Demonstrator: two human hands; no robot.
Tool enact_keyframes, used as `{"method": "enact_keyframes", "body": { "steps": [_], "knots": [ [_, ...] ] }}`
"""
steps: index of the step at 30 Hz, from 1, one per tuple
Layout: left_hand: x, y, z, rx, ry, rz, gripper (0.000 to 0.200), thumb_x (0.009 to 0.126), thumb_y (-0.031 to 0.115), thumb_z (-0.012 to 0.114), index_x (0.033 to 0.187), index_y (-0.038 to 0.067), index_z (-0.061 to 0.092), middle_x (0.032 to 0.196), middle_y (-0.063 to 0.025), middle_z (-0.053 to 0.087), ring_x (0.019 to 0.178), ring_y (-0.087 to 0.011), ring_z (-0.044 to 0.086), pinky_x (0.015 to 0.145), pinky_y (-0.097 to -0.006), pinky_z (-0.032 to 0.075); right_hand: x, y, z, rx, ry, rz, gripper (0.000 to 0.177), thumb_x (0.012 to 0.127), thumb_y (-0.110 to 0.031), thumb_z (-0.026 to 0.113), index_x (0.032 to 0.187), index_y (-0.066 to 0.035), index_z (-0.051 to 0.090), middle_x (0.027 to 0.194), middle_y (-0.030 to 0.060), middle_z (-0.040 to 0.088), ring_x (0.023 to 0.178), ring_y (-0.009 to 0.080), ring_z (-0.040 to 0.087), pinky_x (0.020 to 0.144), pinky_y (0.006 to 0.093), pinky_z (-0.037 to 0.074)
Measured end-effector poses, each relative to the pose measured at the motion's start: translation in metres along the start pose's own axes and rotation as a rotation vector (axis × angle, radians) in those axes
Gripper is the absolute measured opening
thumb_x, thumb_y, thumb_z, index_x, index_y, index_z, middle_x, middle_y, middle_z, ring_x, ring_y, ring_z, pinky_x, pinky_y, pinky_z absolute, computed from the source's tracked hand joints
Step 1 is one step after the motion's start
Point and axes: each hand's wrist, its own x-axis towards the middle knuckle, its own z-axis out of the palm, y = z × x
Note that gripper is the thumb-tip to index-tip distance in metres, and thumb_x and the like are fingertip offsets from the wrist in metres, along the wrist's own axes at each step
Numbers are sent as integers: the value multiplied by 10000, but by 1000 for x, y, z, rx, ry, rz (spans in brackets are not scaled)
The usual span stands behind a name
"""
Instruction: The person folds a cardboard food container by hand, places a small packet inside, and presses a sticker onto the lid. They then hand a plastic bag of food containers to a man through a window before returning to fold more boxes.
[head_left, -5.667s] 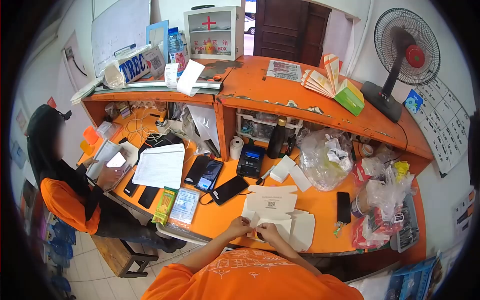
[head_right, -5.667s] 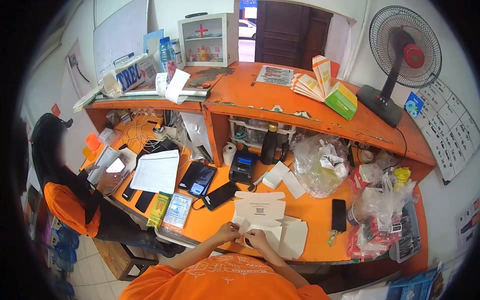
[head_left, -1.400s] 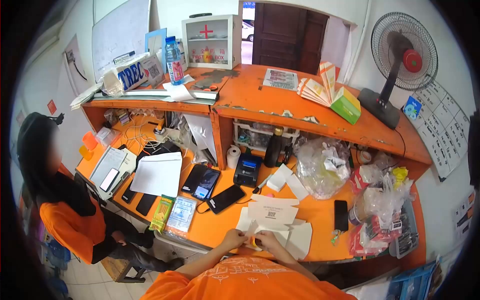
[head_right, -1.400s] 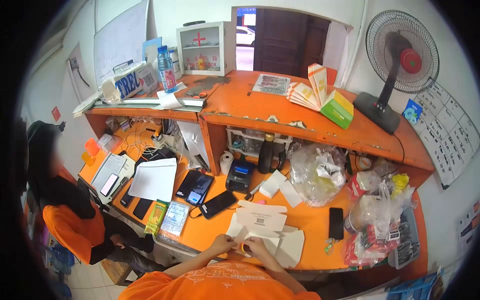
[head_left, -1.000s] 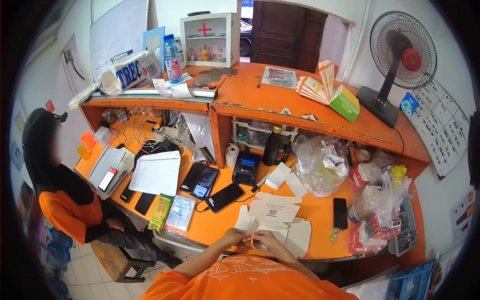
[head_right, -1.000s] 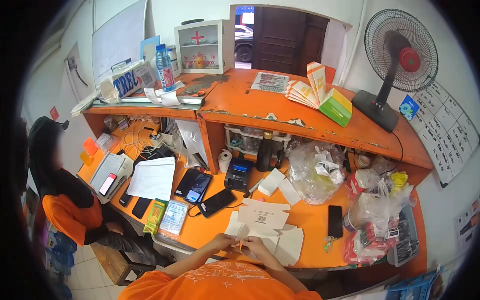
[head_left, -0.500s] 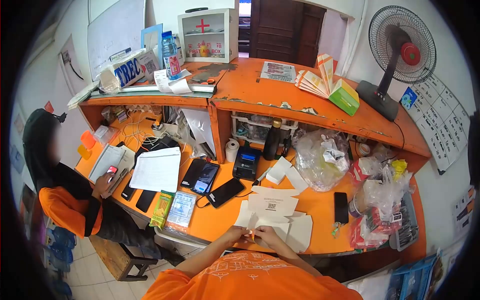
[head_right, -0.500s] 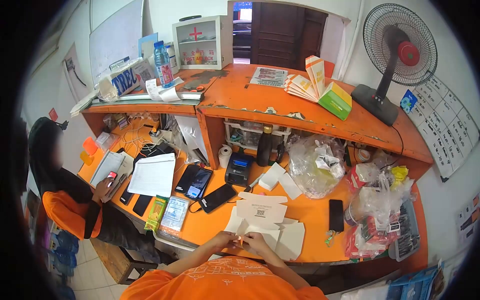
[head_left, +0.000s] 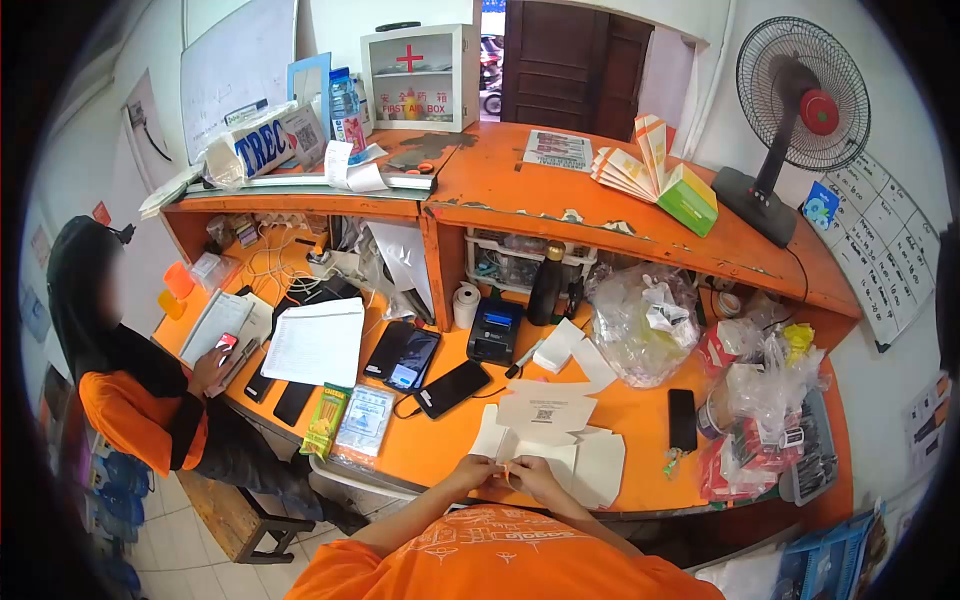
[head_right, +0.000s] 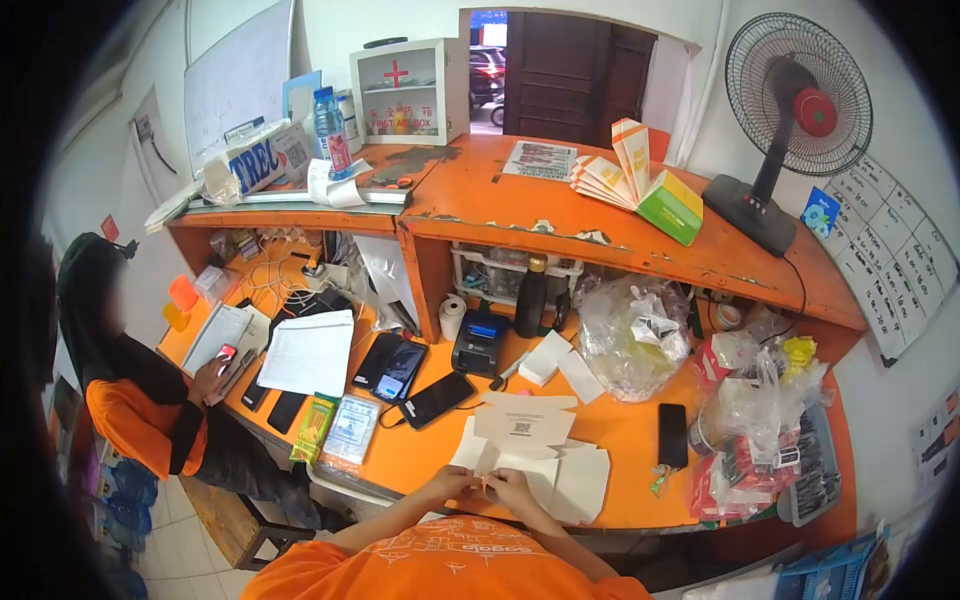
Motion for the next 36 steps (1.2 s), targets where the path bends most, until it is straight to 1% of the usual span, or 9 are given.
{"method": "enact_keyframes", "body": {
  "steps": [3, 6, 9, 12, 19, 22, 27, 30, 36],
  "knots": [
    [-8, 11, -2, 120, -107, 5, 243, 766, 201, 624, 863, -18, 583, 728, -71, 590, 615, -150, 576, 548, -250, 473, -8, -9, 1, 57, -15, 5, 207, 819, -166, 565, 797, 37, 597, 637, 23, 539, 545, 72, 462, 471, 200, 369],
    [7, -2, -1, 34, -77, -64, 243, 770, 200, 619, 886, -9, 574, 758, -75, 588, 629, -154, 570, 561, -261, 472, -7, -13, -4, 7, -27, 72, 190, 828, -140, 561, 846, 48, 572, 726, 45, 542, 594, 89, 484, 523, 196, 409],
    [12, -12, 2, -209, -69, -44, 224, 776, 182, 609, 882, -10, 566, 787, -85, 589, 637, -155, 567, 567, -268, 473, -6, -13, -2, -9, 7, 38, 204, 818, -168, 571, 787, 31, 603, 638, 13, 536, 548, 68, 454, 485, 216, 377],
    [11, -10, 3, -211, -38, -76, 199, 780, 161, 596, 868, -13, 558, 782, -91, 588, 662, -160, 575, 571, -276, 475, -8, -16, -2, -17, -16, 20, 185, 825, -149, 570, 822, 35, 576, 704, 27, 538, 573, 78, 458, 500, 204, 387],
    [7, -6, 6, -196, -6, -47, 209, 768, 158, 602, 859, -27, 563, 753, -109, 594, 649, -192, 596, 584, -284, 502, -3, -5, -4, 52, -17, -18, 215, 818, -179, 579, 824, 34, 611, 677, 17, 555, 589, 72, 463, 509, 209, 381],
    [4, -5, 5, -117, -8, -52, 216, 754, 148, 611, 856, -38, 569, 748, -113, 598, 619, -192, 599, 559, -276, 498, -8, -14, -1, -56, 9, -7, 215, 815, -179, 583, 818, 34, 610, 665, 12, 551, 579, 71, 461, 505, 209, 380],
    [6, -9, 9, -256, 76, -32, 207, 735, 134, 621, 807, -55, 577, 708, -111, 593, 587, -184, 592, 505, -261, 473, -7, -17, -4, -101, -10, 26, 172, 800, -130, 592, 851, 34, 604, 733, 30, 585, 621, 81, 499, 570, 205, 417],
    [13, -16, 10, -201, 105, 5, 204, 733, 132, 622, 796, -56, 577, 684, -104, 585, 576, -180, 587, 493, -266, 472, -9, -19, -3, -46, -13, 36, 179, 794, -127, 600, 863, 38, 603, 769, 55, 601, 657, 99, 533, 603, 209, 436],
    [14, -14, 5, -207, -11, 7, 218, 756, 167, 621, 798, -43, 582, 685, -89, 586, 579, -168, 581, 502, -267, 482, -16, -27, 0, 32, 11, 28, 197, 790, -128, 604, 876, 48, 599, 805, 82, 611, 690, 132, 565, 647, 219, 455]
  ]
}}
